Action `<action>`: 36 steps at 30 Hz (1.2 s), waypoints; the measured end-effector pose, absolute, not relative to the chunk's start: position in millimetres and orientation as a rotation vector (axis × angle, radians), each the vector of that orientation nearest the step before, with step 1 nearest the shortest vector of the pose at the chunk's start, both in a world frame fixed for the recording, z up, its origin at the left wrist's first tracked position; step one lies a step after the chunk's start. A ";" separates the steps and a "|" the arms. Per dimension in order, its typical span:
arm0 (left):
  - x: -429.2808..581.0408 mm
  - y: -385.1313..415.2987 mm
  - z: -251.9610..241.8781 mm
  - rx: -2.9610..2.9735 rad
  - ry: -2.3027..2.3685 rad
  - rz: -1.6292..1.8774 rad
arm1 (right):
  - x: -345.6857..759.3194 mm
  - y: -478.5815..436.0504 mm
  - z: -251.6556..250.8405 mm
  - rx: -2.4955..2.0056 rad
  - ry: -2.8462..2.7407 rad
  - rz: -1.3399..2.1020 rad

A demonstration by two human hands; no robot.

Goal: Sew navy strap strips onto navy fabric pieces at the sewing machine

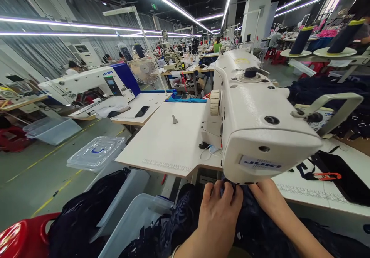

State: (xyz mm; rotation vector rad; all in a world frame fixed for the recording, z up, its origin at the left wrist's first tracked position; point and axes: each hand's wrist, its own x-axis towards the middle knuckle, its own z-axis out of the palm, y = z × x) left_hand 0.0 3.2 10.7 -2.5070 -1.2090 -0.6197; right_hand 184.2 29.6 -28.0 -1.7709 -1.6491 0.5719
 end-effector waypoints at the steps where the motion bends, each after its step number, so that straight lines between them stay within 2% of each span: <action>1: -0.3 2.3 13.0 -2.550 -1.216 -0.603 | 184.0 29.4 -27.3 -1.773 -1.629 0.604; 11: -12.6 -5.5 16.0 -2.738 -1.251 -0.509 | 180.7 17.7 -15.4 -1.671 -1.509 0.821; 17: -14.6 -1.8 2.5 -2.685 -0.938 -0.593 | 177.7 13.8 -22.3 -1.700 -1.502 0.763; 29: -2.0 -7.8 6.9 -2.521 -1.086 -0.610 | 178.9 20.2 -23.2 -1.846 -1.569 0.563; 36: -3.1 -7.4 9.4 -2.538 -1.084 -0.567 | 179.8 18.9 -17.1 -1.869 -1.580 0.648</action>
